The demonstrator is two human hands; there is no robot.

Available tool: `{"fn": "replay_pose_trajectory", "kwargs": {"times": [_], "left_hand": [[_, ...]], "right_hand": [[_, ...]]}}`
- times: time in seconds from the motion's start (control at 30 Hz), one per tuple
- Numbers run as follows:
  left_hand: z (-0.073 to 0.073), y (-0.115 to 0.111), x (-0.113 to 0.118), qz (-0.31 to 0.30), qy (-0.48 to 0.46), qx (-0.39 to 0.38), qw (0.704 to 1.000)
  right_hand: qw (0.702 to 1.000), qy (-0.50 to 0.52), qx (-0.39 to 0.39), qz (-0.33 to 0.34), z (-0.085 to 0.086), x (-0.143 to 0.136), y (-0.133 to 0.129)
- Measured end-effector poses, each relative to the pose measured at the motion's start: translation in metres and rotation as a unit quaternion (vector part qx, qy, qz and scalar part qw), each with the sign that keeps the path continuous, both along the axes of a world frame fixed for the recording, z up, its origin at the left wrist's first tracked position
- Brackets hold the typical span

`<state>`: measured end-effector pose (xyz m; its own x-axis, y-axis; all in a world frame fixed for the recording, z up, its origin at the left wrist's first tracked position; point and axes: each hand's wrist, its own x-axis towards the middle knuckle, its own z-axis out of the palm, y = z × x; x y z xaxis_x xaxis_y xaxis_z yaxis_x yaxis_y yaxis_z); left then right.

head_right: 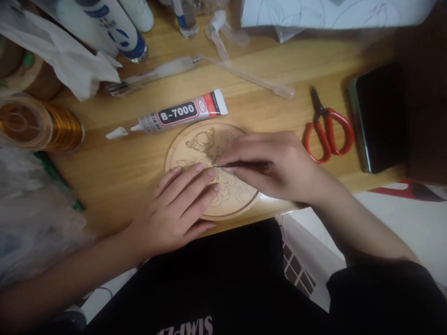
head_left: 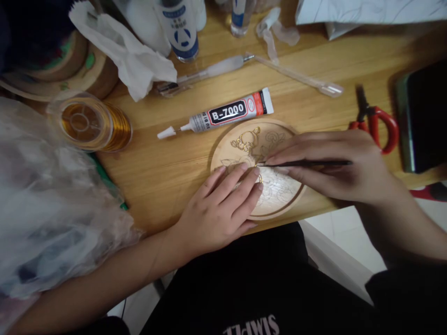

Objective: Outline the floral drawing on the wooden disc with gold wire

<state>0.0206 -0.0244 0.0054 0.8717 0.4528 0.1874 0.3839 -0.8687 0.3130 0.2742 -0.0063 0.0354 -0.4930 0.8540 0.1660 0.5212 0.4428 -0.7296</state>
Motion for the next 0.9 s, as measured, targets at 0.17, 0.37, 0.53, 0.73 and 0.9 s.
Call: {"fn": "replay_pose_trajectory", "kwargs": {"times": [0.17, 0.37, 0.53, 0.73, 0.9], "left_hand": [[0.0007, 0.0004, 0.0006, 0.003, -0.004, -0.014, 1.000], [0.0014, 0.0032, 0.0008, 0.000, -0.016, -0.038, 0.999], [0.0025, 0.0031, 0.0006, -0.001, -0.011, -0.040, 0.999], [0.0034, 0.0034, 0.0002, -0.002, -0.006, -0.038, 0.999], [0.0032, 0.0036, 0.0002, -0.004, -0.008, -0.036, 0.999]], "right_hand": [[1.000, 0.007, -0.011, 0.002, 0.0008, 0.0007, 0.0020], [1.000, 0.000, -0.011, -0.009, 0.0018, 0.0027, 0.0032], [1.000, 0.001, 0.003, -0.005, 0.0014, 0.0035, 0.0066], [1.000, -0.002, -0.001, -0.025, 0.0033, 0.0036, 0.0062], [0.998, 0.010, -0.003, -0.061, 0.0016, -0.0020, 0.0007]]}}
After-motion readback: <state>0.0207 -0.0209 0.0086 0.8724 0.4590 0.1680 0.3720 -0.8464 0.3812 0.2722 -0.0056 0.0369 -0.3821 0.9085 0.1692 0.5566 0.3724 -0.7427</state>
